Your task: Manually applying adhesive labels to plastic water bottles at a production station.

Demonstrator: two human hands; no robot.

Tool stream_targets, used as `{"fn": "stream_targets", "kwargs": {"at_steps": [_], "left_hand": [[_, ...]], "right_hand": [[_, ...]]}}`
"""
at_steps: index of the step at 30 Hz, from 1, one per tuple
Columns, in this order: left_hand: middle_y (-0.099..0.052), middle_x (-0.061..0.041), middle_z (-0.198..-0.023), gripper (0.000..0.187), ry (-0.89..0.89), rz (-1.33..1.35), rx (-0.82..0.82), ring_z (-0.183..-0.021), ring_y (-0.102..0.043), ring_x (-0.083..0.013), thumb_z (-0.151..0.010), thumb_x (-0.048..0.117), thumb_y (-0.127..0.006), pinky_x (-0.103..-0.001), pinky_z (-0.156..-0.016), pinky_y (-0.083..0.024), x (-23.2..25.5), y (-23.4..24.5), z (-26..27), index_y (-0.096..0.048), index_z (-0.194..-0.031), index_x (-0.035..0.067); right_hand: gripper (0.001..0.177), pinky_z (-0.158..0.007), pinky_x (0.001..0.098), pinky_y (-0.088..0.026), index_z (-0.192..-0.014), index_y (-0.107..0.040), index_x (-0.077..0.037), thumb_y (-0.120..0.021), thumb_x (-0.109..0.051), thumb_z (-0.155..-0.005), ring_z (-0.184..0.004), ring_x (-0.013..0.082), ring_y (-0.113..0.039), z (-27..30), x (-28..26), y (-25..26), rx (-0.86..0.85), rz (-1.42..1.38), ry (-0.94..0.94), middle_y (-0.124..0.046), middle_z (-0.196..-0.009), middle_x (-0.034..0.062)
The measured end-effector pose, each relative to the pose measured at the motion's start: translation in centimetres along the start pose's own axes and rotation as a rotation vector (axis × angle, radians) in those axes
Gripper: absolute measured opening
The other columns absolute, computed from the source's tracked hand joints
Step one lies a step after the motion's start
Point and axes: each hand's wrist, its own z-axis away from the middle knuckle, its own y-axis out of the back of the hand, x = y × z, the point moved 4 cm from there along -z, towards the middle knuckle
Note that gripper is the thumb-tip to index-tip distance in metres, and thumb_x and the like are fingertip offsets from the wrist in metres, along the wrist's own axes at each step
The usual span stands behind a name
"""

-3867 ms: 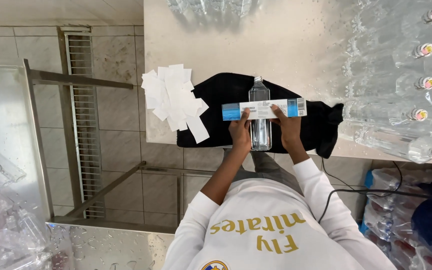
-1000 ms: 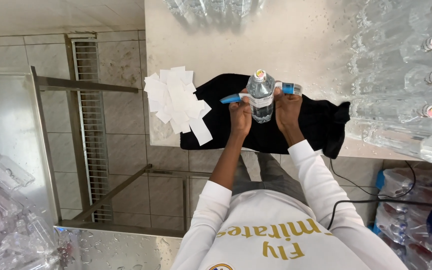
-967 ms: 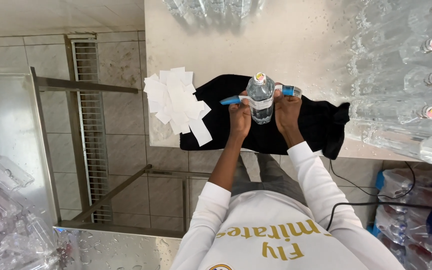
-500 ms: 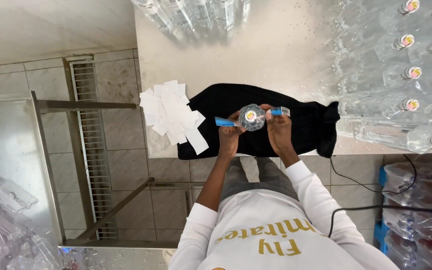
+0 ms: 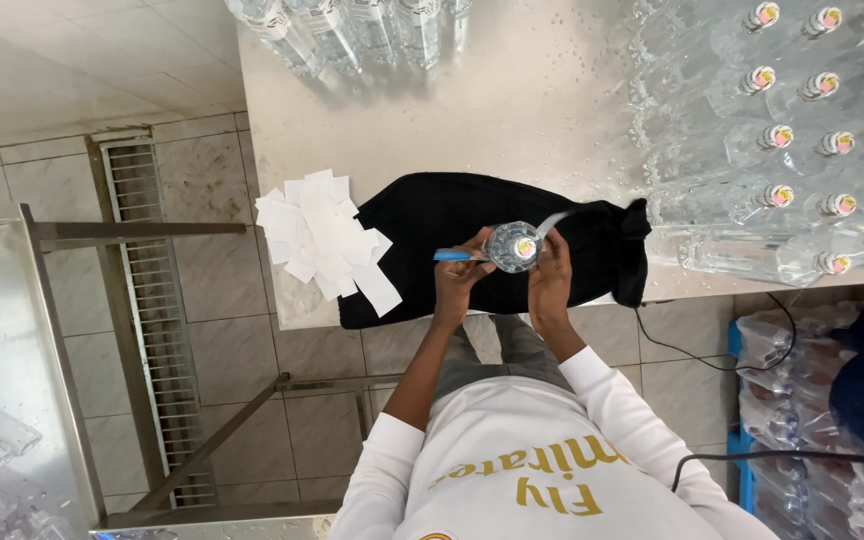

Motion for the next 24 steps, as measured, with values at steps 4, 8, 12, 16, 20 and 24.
{"fn": "stream_targets", "kwargs": {"at_steps": [4, 8, 12, 16, 20, 24], "left_hand": [[-0.066, -0.022, -0.151, 0.016, -0.014, -0.010, -0.007, -0.152, -0.049, -0.0413, -0.097, -0.004, -0.082, -0.059, -0.127, -0.042, -0.9, 0.1, -0.1, -0.070, -0.105, 0.003], [-0.065, -0.023, -0.152, 0.016, -0.014, 0.004, -0.015, -0.153, -0.048, -0.0416, -0.097, -0.005, -0.081, -0.059, -0.126, -0.043, -0.9, 0.2, -0.1, -0.070, -0.104, 0.003], [-0.064, -0.024, -0.152, 0.013, -0.029, 0.010, -0.035, -0.152, -0.049, -0.0384, -0.098, -0.006, -0.080, -0.054, -0.124, -0.048, -1.6, 0.8, -0.3, -0.069, -0.102, 0.000], [-0.064, -0.026, -0.152, 0.015, -0.024, 0.035, -0.050, -0.151, -0.050, -0.0393, -0.095, -0.008, -0.081, -0.055, -0.123, -0.047, -0.7, 0.8, -0.5, -0.070, -0.101, -0.002], [-0.066, -0.026, -0.150, 0.014, -0.034, 0.047, -0.051, -0.150, -0.051, -0.0394, -0.094, -0.009, -0.082, -0.053, -0.122, -0.048, -1.1, 1.1, -0.5, -0.072, -0.101, -0.003], [-0.066, -0.026, -0.149, 0.013, -0.043, 0.072, -0.051, -0.150, -0.051, -0.0394, -0.093, -0.011, -0.081, -0.054, -0.124, -0.046, -1.7, 1.4, -0.7, -0.073, -0.100, -0.004]], "right_hand": [[0.048, -0.113, 0.0374, -0.053, -0.159, -0.047, -0.011, -0.059, -0.010, -0.112, -0.122, 0.0163, -0.058, 4.2, -2.1, -0.5, 0.176, 0.146, -0.008, -0.057, -0.138, 0.0100], [0.051, -0.128, 0.0502, -0.038, -0.161, -0.043, -0.002, -0.054, -0.025, -0.116, -0.147, 0.0308, -0.047, 7.8, -6.6, -3.1, -0.011, 0.354, 0.146, -0.048, -0.152, 0.0194], [0.063, -0.134, 0.0566, -0.022, -0.169, -0.032, 0.000, -0.038, -0.041, -0.121, -0.162, 0.0415, -0.031, 7.6, -7.0, -4.8, -0.172, 0.279, 0.260, -0.034, -0.171, 0.0240], [0.074, -0.134, 0.0598, -0.016, -0.172, -0.023, -0.002, -0.033, -0.052, -0.119, -0.165, 0.0440, -0.024, 6.1, -6.7, -5.2, -0.181, 0.250, 0.216, -0.027, -0.175, 0.0269], [0.078, -0.134, 0.0541, -0.022, -0.168, -0.031, -0.001, -0.027, -0.060, -0.118, -0.161, 0.0400, -0.034, 5.0, -6.7, -5.6, -0.178, 0.234, 0.250, -0.038, -0.169, 0.0277], [0.082, -0.129, 0.0470, -0.033, -0.165, -0.037, -0.003, -0.018, -0.066, -0.116, -0.152, 0.0312, -0.048, 3.0, -6.3, -5.1, -0.200, 0.211, 0.233, -0.051, -0.161, 0.0244]]}}
